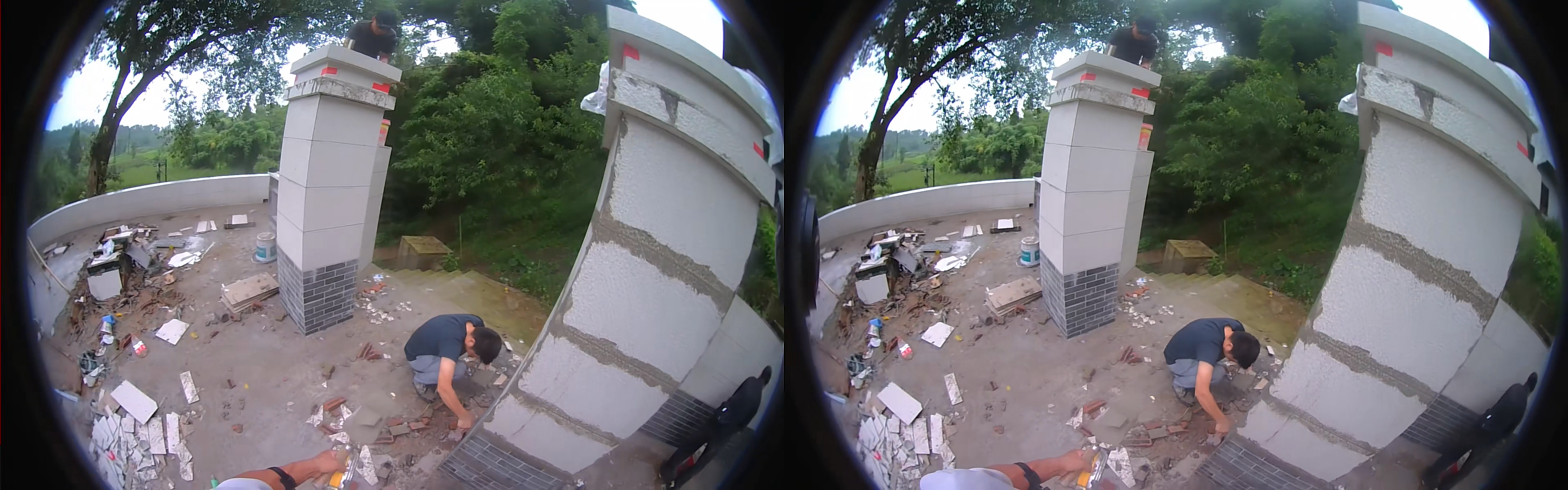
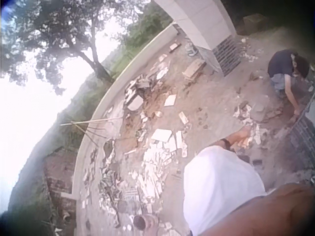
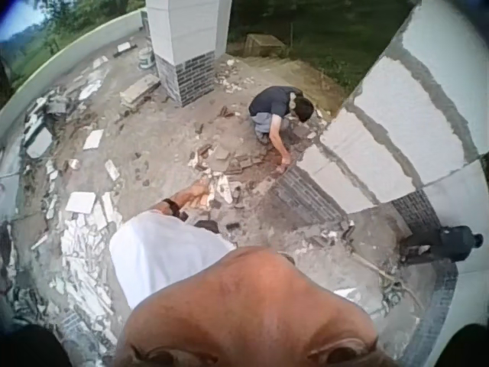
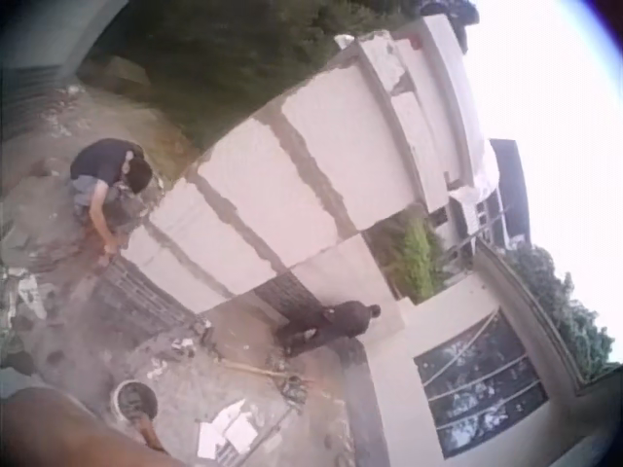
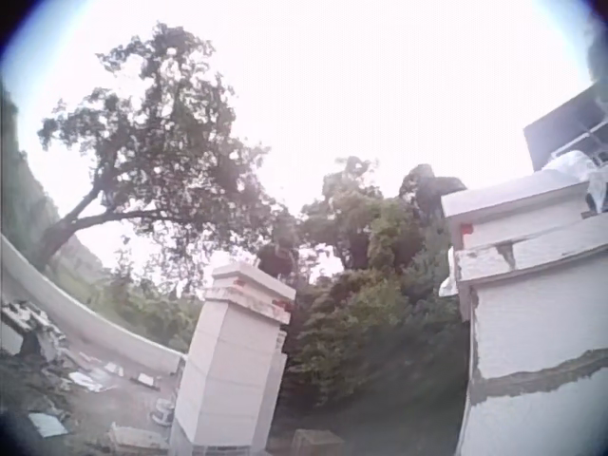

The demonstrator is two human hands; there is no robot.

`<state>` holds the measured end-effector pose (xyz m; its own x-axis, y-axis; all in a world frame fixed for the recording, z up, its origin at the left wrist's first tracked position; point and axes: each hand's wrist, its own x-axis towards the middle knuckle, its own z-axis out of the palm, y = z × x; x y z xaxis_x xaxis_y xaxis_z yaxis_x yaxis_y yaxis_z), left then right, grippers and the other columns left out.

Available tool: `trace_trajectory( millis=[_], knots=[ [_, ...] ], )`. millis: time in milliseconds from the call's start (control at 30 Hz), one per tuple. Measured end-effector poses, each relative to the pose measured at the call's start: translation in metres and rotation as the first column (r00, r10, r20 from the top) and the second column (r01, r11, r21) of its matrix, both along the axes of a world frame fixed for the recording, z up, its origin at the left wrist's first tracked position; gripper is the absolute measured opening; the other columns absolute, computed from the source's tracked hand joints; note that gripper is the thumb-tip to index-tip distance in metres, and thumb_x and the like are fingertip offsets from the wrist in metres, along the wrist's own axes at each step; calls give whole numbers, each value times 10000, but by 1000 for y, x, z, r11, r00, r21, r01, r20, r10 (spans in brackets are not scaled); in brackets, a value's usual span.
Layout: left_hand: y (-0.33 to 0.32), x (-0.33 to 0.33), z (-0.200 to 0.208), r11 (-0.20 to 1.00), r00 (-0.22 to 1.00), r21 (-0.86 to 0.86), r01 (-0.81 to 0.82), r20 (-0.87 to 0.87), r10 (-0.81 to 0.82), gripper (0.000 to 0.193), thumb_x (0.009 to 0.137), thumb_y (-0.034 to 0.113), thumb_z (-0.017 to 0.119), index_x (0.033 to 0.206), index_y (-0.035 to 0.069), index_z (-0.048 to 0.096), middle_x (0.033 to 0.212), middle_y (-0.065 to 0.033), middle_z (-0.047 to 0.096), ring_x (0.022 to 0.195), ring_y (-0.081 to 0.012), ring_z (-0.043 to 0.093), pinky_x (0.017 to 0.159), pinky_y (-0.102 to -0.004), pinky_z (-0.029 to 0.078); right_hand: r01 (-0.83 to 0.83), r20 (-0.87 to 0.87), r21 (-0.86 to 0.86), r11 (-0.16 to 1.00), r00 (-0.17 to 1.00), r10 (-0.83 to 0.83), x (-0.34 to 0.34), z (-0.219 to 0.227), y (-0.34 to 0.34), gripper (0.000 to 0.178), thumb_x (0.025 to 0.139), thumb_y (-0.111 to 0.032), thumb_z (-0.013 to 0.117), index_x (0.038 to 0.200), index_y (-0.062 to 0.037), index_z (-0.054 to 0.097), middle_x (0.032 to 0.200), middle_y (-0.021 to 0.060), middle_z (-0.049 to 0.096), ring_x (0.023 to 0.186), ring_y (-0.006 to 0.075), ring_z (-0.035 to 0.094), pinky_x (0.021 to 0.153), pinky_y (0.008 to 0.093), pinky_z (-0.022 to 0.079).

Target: Applying mortar and smoothing it onto a structural column using a trowel and plastering tool.

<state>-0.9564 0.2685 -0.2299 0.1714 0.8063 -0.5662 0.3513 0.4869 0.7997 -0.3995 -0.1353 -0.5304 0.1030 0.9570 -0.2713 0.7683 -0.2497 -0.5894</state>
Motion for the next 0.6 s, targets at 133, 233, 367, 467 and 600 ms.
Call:
trace_trajectory(
  millis=[133, 233, 367, 467, 600],
  knots=[
    [-56, 38, 35, 998, 974, -54, -40, 222, 51, 362, 770, -18, 617, 1130, -14, 584, 1012, -86, 682, 888, -187, 657, 792, -345, 532, -55, 82, -26, 998, 995, 57, 52, 6, -81, 252, 833, -284, 546, 793, -69, 672, 834, 175, 665, 787, 403, 601, 715, 495, 474],
    [-86, 61, 75, 1000, 978, -28, -5, 207, 10, 378, 781, -25, 590, 1158, -26, 577, 1080, -98, 684, 907, -184, 655, 804, -337, 529, -183, 243, -69, 981, 950, 194, 78, 3, -127, 254, 845, -274, 528, 785, -70, 666, 828, 169, 661, 786, 394, 597, 732, 493, 481],
    [-110, 83, 77, 998, 989, -4, 61, 136, -60, 374, 784, -11, 597, 1157, -6, 594, 1073, -80, 679, 892, -168, 641, 807, -313, 518, -264, 298, -81, 961, 914, 276, 95, -2, -153, 258, 854, -270, 519, 781, -69, 664, 835, 165, 661, 798, 385, 598, 750, 490, 485],
    [-118, 82, 42, 998, 986, 18, 61, 154, -63, 351, 769, 39, 643, 1118, 23, 615, 987, -52, 668, 855, -157, 635, 773, -310, 516, -321, 334, -77, 944, 884, 327, 97, -7, -155, 262, 861, -267, 512, 778, -69, 662, 841, 163, 661, 808, 377, 599, 763, 487, 488],
    [-123, 87, 6, 995, 981, 1, 98, 170, -97, 324, 749, 114, 683, 1059, 43, 620, 913, -40, 647, 814, -155, 625, 739, -316, 510, -245, 109, 65, 967, 965, 237, 72, -17, -138, 246, 872, -265, 534, 810, -79, 682, 860, 160, 670, 831, 351, 609, 796, 470, 494]
  ],
)
